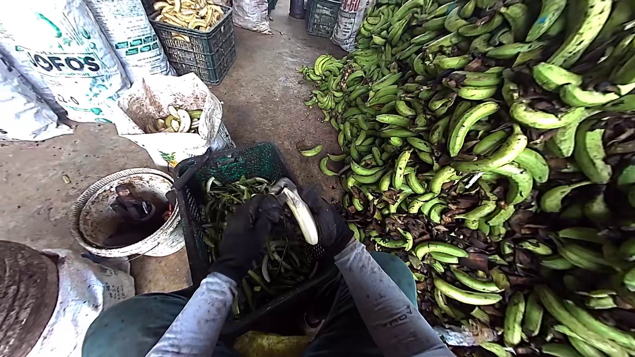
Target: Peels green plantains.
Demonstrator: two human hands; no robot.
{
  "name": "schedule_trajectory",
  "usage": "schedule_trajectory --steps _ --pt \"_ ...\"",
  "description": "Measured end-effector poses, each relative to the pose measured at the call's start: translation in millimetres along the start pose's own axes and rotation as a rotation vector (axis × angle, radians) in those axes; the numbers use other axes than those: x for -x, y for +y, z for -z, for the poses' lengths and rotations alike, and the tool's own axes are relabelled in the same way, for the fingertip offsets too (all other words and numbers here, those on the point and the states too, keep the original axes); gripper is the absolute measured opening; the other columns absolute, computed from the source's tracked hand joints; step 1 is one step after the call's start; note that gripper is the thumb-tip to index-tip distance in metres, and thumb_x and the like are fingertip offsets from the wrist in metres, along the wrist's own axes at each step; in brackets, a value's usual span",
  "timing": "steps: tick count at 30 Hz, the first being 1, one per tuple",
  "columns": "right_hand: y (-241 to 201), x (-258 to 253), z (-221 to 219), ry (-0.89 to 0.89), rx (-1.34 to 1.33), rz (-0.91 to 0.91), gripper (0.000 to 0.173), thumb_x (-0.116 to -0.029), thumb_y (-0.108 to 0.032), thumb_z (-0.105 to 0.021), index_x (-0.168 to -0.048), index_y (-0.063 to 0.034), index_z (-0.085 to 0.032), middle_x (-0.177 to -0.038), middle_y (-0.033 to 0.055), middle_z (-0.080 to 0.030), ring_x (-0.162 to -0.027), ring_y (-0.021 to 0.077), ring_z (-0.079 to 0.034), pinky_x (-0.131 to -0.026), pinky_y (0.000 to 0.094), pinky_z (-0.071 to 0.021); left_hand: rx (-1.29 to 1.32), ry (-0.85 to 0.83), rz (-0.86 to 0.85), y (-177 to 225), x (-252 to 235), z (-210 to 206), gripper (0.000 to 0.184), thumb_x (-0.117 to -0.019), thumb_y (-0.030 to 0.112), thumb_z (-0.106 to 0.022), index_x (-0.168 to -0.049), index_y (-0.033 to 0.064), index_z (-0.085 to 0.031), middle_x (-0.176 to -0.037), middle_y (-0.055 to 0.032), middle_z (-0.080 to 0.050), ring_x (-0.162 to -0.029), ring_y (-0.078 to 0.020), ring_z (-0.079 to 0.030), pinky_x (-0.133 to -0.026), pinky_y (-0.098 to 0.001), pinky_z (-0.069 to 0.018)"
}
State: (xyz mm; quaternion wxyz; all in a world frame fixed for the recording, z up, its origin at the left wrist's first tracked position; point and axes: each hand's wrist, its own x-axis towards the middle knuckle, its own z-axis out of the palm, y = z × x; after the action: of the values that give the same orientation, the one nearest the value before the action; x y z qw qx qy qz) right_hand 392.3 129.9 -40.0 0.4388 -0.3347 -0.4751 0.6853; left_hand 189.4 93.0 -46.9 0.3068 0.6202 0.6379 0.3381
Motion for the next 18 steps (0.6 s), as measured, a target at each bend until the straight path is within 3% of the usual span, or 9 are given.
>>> schedule_trajectory --steps 2,4,8,9,10,13,16,18 --pt "0 -1 2 -0.01 -0.098 -0.02 0.036 -0.107 -0.03 -0.032 -0.115 -0.0115 -0.062 -0.088 0.0025 -0.067 -0.072 0.0078 -0.064 -0.064 0.0233 -0.056 0.11 0.056 0.108 -4 -5 8 0.038 -0.1052 0.044 -0.053 -0.135 0.0207 -0.061 -0.103 -0.0075 -0.069 -0.088 -0.0218 -0.066 -0.08 -0.0499 -0.0552" --pt "1 -5 8 0.002 -0.254 -0.063 0.038 -0.1072 -0.035 -0.032 -0.117 -0.0127 -0.061 -0.086 0.0053 -0.067 -0.066 0.0113 -0.064 -0.057 0.0262 -0.0563 0.205 0.054 0.135 -8 -5 14 0.04 -0.106 0.047 -0.049 -0.134 0.0197 -0.059 -0.099 -0.007 -0.067 -0.084 -0.0193 -0.065 -0.077 -0.0452 -0.055" --pt "0 -15 23 0.004 -0.478 -0.14 0.058 -0.1039 -0.061 -0.032 -0.107 -0.013 -0.065 -0.078 0.0055 -0.064 -0.059 0.0125 -0.061 -0.051 0.0264 -0.054 0.258 -0.053 0.107 -8 2 9 0.041 -0.1045 0.049 -0.051 -0.133 0.0205 -0.059 -0.093 -0.0023 -0.065 -0.077 -0.0134 -0.063 -0.071 -0.0375 -0.0543" --pt "-1 -16 26 0.009 -0.51 -0.156 0.057 -0.1029 -0.061 -0.035 -0.104 -0.0119 -0.064 -0.075 0.0049 -0.062 -0.057 0.012 -0.06 -0.05 0.0254 -0.0535 0.208 -0.089 0.065 -4 6 7 0.045 -0.1027 0.053 -0.051 -0.133 0.0207 -0.06 -0.096 -0.0013 -0.066 -0.081 -0.013 -0.063 -0.074 -0.0388 -0.0544" --pt "-2 -17 29 0.018 -0.525 -0.159 0.052 -0.1038 -0.056 -0.037 -0.1 -0.011 -0.064 -0.072 0.0041 -0.06 -0.055 0.0114 -0.059 -0.049 0.0249 -0.0533 0.144 -0.139 0.017 1 10 6 0.05 -0.1017 0.055 -0.051 -0.137 0.0206 -0.06 -0.108 -0.0025 -0.069 -0.094 -0.0143 -0.066 -0.085 -0.0421 -0.0557" --pt "-5 -16 33 0.087 -0.508 -0.12 0.044 -0.1066 -0.041 -0.033 -0.097 -0.0115 -0.063 -0.072 0.003 -0.062 -0.057 0.0107 -0.061 -0.052 0.0258 -0.0541 -0.036 -0.23 -0.208 9 22 -4 0.064 -0.1004 0.06 -0.048 -0.146 0.0162 -0.056 -0.132 -0.0104 -0.065 -0.117 -0.0227 -0.064 -0.1 -0.0492 -0.0522" --pt "-6 -14 30 0.161 -0.532 -0.178 0.045 -0.1077 -0.04 -0.03 -0.096 -0.0107 -0.061 -0.069 0.0018 -0.06 -0.054 0.0088 -0.059 -0.049 0.023 -0.0527 -0.152 -0.216 -0.376 12 28 -19 0.062 -0.1003 0.055 -0.049 -0.145 0.0129 -0.058 -0.133 -0.0164 -0.065 -0.121 -0.0325 -0.063 -0.102 -0.0543 -0.0502" --pt "-9 -9 19 0.164 -0.486 -0.21 0.043 -0.1084 -0.037 -0.029 -0.093 -0.0131 -0.06 -0.069 0.0008 -0.06 -0.056 0.0077 -0.06 -0.052 0.0227 -0.0532 -0.169 -0.205 -0.34 13 25 -23 0.064 -0.1004 0.057 -0.049 -0.146 0.0136 -0.057 -0.133 -0.0164 -0.064 -0.121 -0.0331 -0.063 -0.102 -0.0542 -0.05"
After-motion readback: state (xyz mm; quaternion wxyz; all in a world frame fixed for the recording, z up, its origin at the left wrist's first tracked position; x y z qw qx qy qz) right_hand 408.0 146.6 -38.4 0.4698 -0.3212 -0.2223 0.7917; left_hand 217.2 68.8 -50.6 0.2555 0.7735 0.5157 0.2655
